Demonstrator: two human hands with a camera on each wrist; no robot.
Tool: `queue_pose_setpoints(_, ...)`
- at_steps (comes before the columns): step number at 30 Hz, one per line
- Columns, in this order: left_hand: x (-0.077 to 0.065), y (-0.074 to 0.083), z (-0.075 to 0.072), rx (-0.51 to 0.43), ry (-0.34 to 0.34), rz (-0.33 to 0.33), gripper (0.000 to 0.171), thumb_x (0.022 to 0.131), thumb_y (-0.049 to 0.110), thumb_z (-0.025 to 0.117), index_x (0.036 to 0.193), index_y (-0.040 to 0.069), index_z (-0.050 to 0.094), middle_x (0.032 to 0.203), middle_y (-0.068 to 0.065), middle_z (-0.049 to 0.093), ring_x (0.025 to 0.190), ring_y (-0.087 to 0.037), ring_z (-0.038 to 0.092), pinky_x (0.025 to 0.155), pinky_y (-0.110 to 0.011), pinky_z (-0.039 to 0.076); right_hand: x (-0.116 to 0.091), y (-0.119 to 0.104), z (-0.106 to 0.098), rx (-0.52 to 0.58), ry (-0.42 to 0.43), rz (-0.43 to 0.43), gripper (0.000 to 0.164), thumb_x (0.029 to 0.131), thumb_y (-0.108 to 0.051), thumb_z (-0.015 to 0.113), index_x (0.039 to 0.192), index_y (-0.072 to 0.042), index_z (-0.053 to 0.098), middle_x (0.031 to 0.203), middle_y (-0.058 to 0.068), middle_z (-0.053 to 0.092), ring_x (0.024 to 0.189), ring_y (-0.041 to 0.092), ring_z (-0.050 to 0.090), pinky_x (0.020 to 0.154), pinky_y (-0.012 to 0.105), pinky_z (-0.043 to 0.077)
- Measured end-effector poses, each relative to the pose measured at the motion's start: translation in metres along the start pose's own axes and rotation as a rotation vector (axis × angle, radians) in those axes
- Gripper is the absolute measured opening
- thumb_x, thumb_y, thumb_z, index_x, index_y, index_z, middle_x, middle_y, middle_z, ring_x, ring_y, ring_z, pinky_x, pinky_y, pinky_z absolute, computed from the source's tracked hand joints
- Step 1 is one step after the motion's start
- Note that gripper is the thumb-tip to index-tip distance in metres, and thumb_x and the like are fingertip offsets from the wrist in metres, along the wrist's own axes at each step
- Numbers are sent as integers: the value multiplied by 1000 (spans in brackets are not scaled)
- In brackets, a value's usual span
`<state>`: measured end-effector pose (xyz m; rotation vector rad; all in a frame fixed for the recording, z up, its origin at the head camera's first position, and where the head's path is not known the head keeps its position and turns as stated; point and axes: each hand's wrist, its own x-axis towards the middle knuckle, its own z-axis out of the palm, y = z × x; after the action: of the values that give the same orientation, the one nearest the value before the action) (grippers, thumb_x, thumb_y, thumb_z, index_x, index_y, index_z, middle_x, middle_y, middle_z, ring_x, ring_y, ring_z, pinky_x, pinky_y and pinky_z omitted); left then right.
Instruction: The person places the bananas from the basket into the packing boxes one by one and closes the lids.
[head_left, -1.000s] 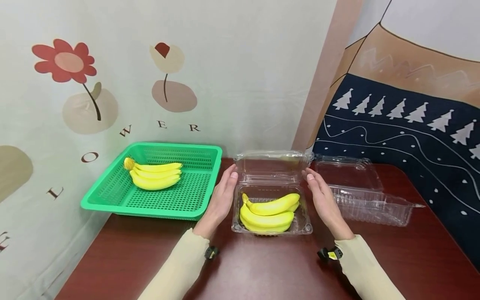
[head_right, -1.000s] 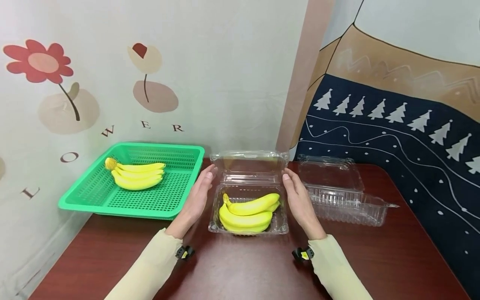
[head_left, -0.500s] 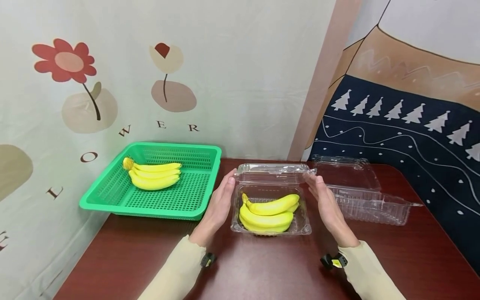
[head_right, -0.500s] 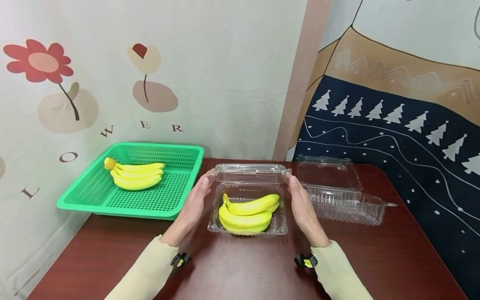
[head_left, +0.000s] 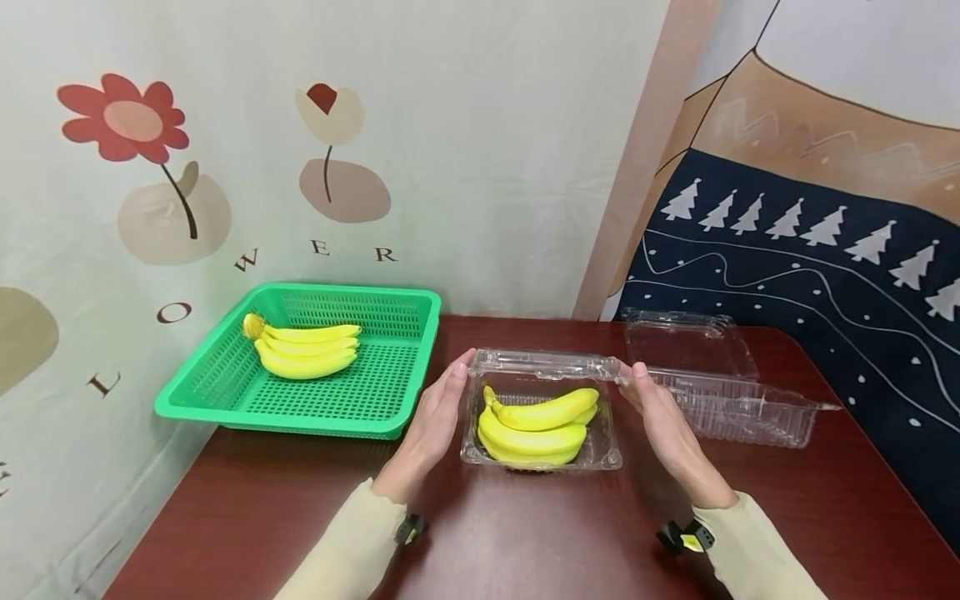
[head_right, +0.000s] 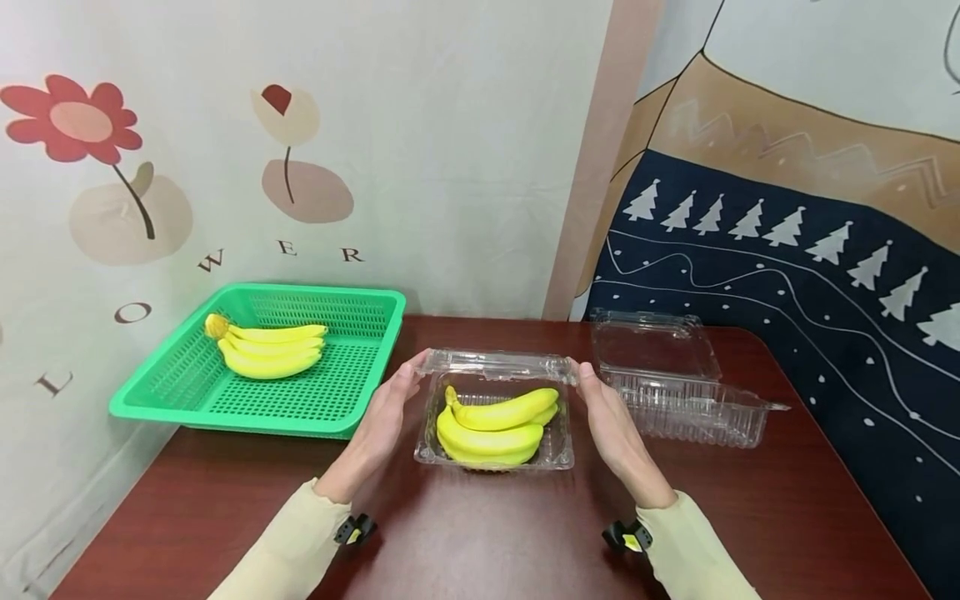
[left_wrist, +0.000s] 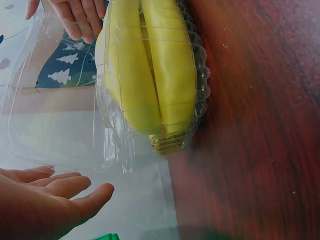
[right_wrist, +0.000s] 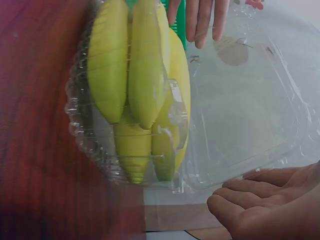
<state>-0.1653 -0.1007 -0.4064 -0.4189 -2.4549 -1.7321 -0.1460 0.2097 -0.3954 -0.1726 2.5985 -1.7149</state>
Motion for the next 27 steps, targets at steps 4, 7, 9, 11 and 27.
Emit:
queue_pose_setpoints(4,-3,0,0,3,-27,0,61,112,42,28,158,5,42,160,-12,44,149,-31,39,122,-50,28,-4,4,0,2,-42,-15,74,111,-53,18,162,0,29,167,19,28,153,39,26,122,59,19)
queue_pose_setpoints(7,-5,-1,0,6,-44,-3,62,112,42,28,158,3,40,162,-11,42,150,-30,36,122,-49,26,-6,7,0,13,-60,-48,71,112,-51,21,162,-1,29,167,17,30,154,37,26,121,59,20)
queue_pose_setpoints(9,-7,-2,0,8,-52,-4,62,112,41,28,158,2,39,162,-12,40,151,-29,35,123,-49,25,-7,9,0,6,-68,-63,69,112,-49,22,162,-1,30,166,16,30,154,36,26,121,59,20)
queue_pose_setpoints(11,-9,-4,-1,10,-61,-7,61,113,41,29,158,1,38,163,-13,39,151,-28,34,123,-48,24,-8,11,0,-16,-76,-72,68,113,-48,24,162,-2,30,167,15,30,154,36,25,121,60,19)
queue_pose_setpoints(27,-22,-11,-8,88,-209,-12,64,112,43,32,162,3,29,169,-5,25,155,-21,24,125,-44,19,-17,27,2,-43,-141,-140,60,114,-36,31,163,-2,26,170,15,21,156,37,17,105,1,16)
